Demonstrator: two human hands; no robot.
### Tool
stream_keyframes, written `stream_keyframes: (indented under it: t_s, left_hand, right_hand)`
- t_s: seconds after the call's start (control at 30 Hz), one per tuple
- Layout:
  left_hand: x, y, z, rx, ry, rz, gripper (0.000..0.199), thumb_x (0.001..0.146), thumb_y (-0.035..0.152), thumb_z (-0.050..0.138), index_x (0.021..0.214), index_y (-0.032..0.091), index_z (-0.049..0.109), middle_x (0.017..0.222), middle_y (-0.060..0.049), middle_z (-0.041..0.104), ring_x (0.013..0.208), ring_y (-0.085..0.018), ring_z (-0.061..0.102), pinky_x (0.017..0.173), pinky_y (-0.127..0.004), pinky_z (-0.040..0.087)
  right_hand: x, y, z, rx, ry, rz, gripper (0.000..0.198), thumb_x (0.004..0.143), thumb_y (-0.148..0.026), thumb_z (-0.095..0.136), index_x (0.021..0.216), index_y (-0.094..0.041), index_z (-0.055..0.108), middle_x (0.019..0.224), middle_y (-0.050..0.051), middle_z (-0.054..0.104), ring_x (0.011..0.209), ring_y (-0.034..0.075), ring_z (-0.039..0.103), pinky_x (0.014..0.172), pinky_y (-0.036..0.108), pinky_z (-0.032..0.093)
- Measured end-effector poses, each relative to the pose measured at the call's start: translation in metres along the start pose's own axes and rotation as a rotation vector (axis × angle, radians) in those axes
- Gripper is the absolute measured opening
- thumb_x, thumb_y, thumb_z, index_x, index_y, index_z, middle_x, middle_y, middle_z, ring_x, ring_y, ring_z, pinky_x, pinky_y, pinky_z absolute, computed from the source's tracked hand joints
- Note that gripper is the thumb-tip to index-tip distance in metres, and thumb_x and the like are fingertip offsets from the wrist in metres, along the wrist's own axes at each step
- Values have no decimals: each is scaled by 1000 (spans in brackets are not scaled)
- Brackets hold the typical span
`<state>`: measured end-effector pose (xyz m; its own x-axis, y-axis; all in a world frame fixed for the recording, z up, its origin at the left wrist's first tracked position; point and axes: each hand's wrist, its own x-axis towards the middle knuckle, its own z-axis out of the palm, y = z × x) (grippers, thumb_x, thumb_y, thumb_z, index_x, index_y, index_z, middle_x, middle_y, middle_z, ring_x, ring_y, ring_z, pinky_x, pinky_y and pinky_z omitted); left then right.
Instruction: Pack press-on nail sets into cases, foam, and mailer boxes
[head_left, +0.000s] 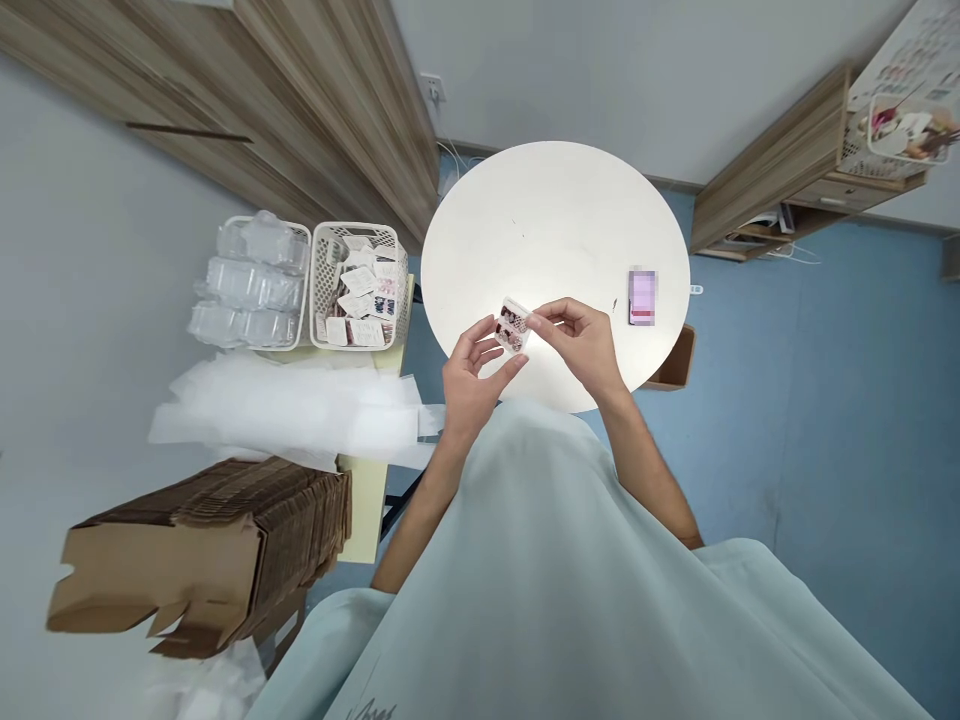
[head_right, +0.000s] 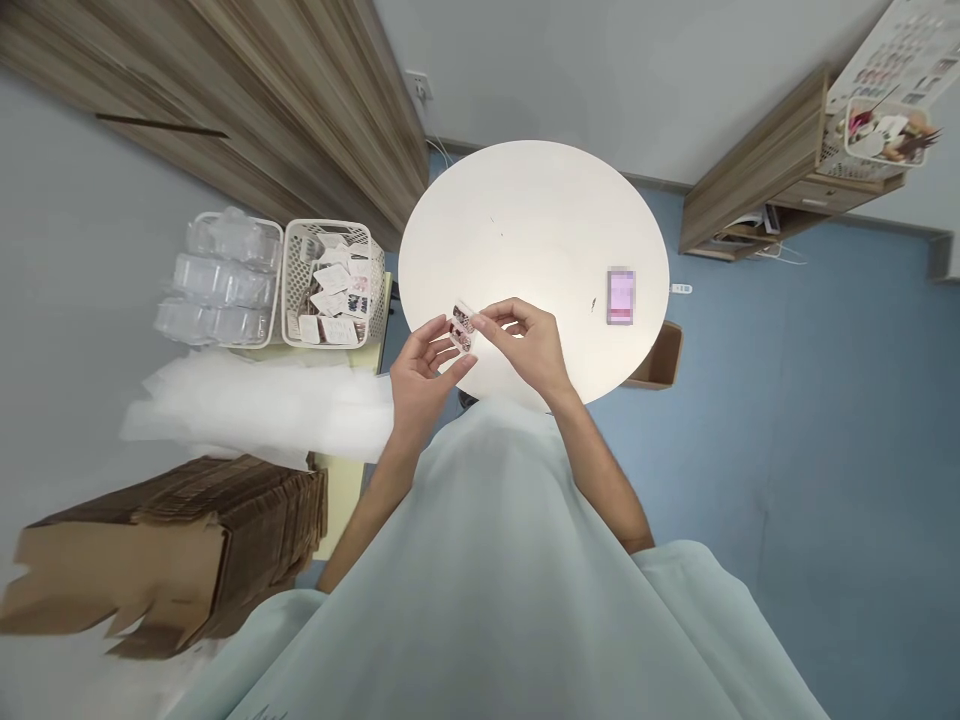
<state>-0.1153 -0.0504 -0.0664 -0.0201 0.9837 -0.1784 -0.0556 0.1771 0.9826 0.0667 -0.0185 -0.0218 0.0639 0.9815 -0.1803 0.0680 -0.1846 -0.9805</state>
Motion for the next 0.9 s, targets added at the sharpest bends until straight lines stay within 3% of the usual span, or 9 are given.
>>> stream_keyframes:
  t_s: [0.17,0.33,0.5,0.67,0.77,0.9]
  left_hand:
    - [-1,7,-4,-41,54,11,65,89,57,88,143,26,70,140,-14,75,123,-28,76,108,-45,62]
    - [1,13,-11,-91,116,-57,51,89,54,89,127,22,77,107,-8,82,92,-21,81,88,-37,66]
    - [6,18,-16,-104,70,-159,51,88,62,86,118,22,79,108,-9,83,89,-21,82,86,-36,66]
    - [12,27,-21,-109,-21,-353,79,96,90,51,105,17,81,103,-16,84,84,-27,82,78,-39,66]
    - [15,35,-22,-116,-59,-363,75,94,87,60,108,17,81,104,-15,84,83,-26,82,79,-37,65]
    - [18,38,-22,-195,-87,-335,61,91,71,77,121,18,79,105,-11,83,89,-22,82,84,-33,64]
  right_hand:
    - [4,2,-1,-8,71,-6,46,87,-68,85,86,-22,79,87,3,78,83,19,70,76,34,59]
    - [9,6,-6,-17,36,-21,46,87,-68,85,85,-22,78,84,2,76,79,18,67,72,33,57]
    - [7,3,-2,-73,26,-127,43,94,-66,80,89,-24,78,89,3,75,83,18,68,72,33,57]
    - [-6,-8,2,-205,-6,-334,31,103,-56,74,93,-27,82,90,4,77,85,20,68,74,36,60]
    - [-12,-7,0,-265,-86,-399,28,105,-53,73,95,-28,83,87,4,78,79,20,68,69,37,60]
    - [-18,2,-6,-303,-140,-419,26,106,-51,72,102,-28,84,89,4,80,76,19,70,66,35,62]
